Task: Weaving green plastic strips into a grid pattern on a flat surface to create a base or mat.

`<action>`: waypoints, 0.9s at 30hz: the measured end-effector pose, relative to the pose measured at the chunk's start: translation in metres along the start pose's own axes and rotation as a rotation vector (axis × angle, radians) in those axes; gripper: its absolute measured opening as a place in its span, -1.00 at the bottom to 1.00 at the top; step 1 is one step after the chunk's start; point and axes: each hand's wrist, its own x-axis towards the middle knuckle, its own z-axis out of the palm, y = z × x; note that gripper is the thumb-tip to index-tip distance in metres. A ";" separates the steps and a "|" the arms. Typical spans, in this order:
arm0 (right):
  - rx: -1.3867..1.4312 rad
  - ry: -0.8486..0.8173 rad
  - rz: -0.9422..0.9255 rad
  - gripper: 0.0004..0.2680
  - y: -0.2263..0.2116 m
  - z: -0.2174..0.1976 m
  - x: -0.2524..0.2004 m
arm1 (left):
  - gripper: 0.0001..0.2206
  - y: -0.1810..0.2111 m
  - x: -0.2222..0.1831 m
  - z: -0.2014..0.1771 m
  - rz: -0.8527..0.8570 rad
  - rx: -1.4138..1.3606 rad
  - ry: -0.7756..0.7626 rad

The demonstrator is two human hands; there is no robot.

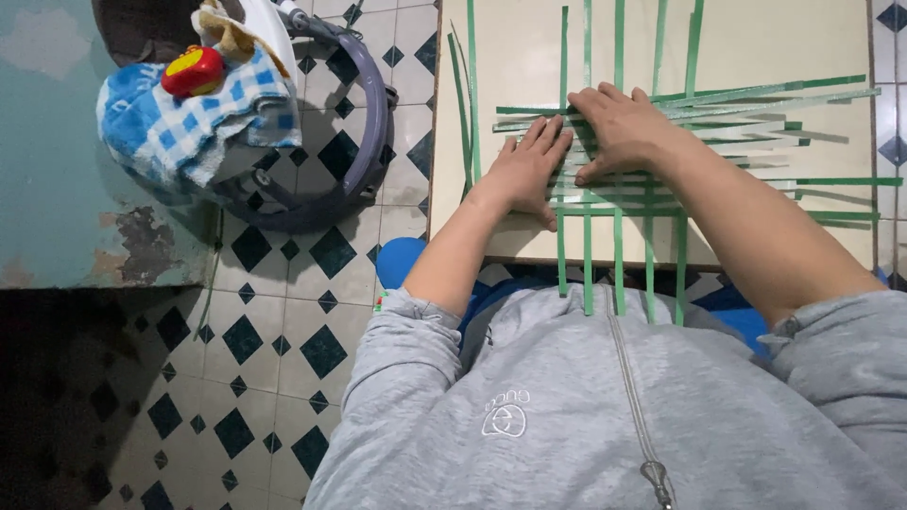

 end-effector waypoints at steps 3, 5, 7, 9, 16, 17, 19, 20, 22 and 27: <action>-0.084 -0.064 -0.028 -0.12 0.000 -0.002 -0.004 | 0.28 0.002 -0.003 -0.004 -0.002 0.011 -0.022; 0.018 -0.006 -0.015 -0.15 0.001 -0.015 -0.021 | 0.29 0.003 -0.003 -0.002 -0.003 0.023 -0.020; 0.115 0.059 0.001 -0.17 0.015 -0.030 -0.037 | 0.29 0.004 -0.007 -0.010 -0.001 0.040 -0.010; 0.118 0.169 0.104 -0.30 0.043 -0.041 -0.053 | 0.26 0.009 -0.017 -0.023 -0.004 0.016 -0.045; 0.029 0.060 0.214 -0.28 0.125 -0.031 -0.082 | 0.06 0.003 -0.018 -0.051 0.043 -0.151 0.042; -0.017 0.050 0.197 -0.27 0.128 -0.023 -0.081 | 0.04 0.002 -0.015 -0.049 -0.013 -0.155 0.071; -0.055 0.034 0.175 -0.26 0.130 -0.008 -0.079 | 0.02 0.001 -0.015 -0.045 -0.075 -0.159 0.090; -0.043 0.024 0.165 -0.22 0.131 -0.002 -0.076 | 0.05 0.002 -0.017 -0.045 -0.093 -0.128 0.041; -0.041 0.029 0.163 -0.17 0.135 0.001 -0.071 | 0.08 0.002 -0.012 -0.046 -0.101 -0.090 0.007; -0.082 -0.016 0.149 -0.13 0.133 0.005 -0.062 | 0.10 -0.004 -0.006 -0.036 -0.108 -0.093 -0.028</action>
